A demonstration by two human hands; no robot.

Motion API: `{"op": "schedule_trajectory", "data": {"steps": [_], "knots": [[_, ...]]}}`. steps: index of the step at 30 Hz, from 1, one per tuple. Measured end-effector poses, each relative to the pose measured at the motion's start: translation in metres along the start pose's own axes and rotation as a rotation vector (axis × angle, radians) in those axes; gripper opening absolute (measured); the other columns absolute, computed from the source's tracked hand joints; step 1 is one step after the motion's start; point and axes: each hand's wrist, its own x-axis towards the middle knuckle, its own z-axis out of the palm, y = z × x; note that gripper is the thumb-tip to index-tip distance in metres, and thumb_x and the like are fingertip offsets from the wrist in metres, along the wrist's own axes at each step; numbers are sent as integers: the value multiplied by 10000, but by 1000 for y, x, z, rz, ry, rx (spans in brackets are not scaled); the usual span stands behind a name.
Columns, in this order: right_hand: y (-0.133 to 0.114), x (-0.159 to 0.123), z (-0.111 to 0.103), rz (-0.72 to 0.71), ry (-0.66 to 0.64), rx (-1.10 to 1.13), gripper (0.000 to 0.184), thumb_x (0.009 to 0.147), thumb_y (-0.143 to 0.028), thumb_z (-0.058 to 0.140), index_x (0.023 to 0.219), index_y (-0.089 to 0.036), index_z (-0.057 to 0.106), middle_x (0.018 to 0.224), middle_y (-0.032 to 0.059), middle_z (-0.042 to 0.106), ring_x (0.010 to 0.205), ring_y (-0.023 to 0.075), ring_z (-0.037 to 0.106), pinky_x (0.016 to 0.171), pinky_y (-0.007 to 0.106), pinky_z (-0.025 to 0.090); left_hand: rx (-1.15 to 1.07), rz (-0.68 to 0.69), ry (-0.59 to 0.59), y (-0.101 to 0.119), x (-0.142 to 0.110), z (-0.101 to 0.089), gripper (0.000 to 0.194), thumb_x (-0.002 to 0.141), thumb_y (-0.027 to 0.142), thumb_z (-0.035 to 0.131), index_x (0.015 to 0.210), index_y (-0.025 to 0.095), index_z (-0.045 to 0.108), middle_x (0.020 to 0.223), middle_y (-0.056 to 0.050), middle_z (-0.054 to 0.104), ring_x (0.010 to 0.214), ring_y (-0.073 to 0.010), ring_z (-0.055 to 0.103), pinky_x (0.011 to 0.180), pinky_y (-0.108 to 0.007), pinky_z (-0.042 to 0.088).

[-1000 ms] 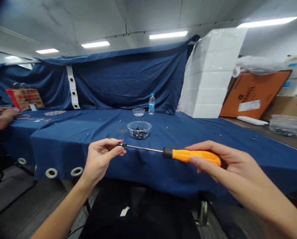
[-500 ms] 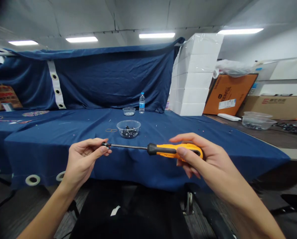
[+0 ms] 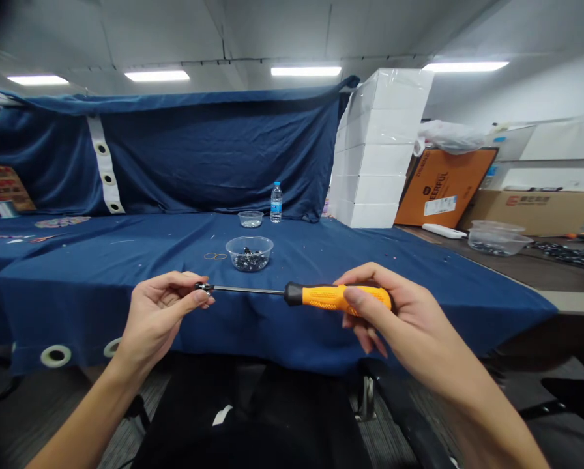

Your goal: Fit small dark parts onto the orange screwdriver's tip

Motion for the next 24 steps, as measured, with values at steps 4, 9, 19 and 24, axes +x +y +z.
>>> {"op": "schedule_trajectory", "data": {"steps": [4, 9, 19, 24], "knots": [[-1, 0, -2, -60, -51, -112, 410, 879, -598, 675, 1094, -256, 603, 768, 18, 650, 554, 121, 554, 467, 192, 449, 6, 4, -3, -1, 0, -1, 138, 695, 78, 879, 768, 168, 805, 786, -19, 794, 601, -123, 751, 643, -181, 644], [-1, 0, 0, -15, -1, -101, 470, 804, -516, 793, 1136, -288, 551, 819, -27, 547, 523, 92, 450, 423, 190, 388, -5, -8, 10, -2, 0, 0, 128, 696, 89, 882, 761, 167, 804, 767, -19, 791, 595, -124, 748, 636, -180, 642], [-1, -1, -6, -21, -116, -207, 531, 784, -522, 801, 1203, -301, 562, 796, -24, 586, 649, 144, 534, 554, 221, 466, -25, 2, 20, -5, 1, 0, 125, 700, 116, 892, 773, 178, 812, 786, -18, 795, 594, -115, 744, 648, -178, 640], [-2, -2, -4, 65, -161, -101, 351, 842, -522, 735, 1022, -266, 575, 646, -57, 488, 504, 97, 400, 440, 187, 335, -10, -6, 11, -4, 5, -5, 125, 703, 136, 901, 787, 177, 817, 796, -30, 800, 603, -119, 750, 644, -171, 633]]}}
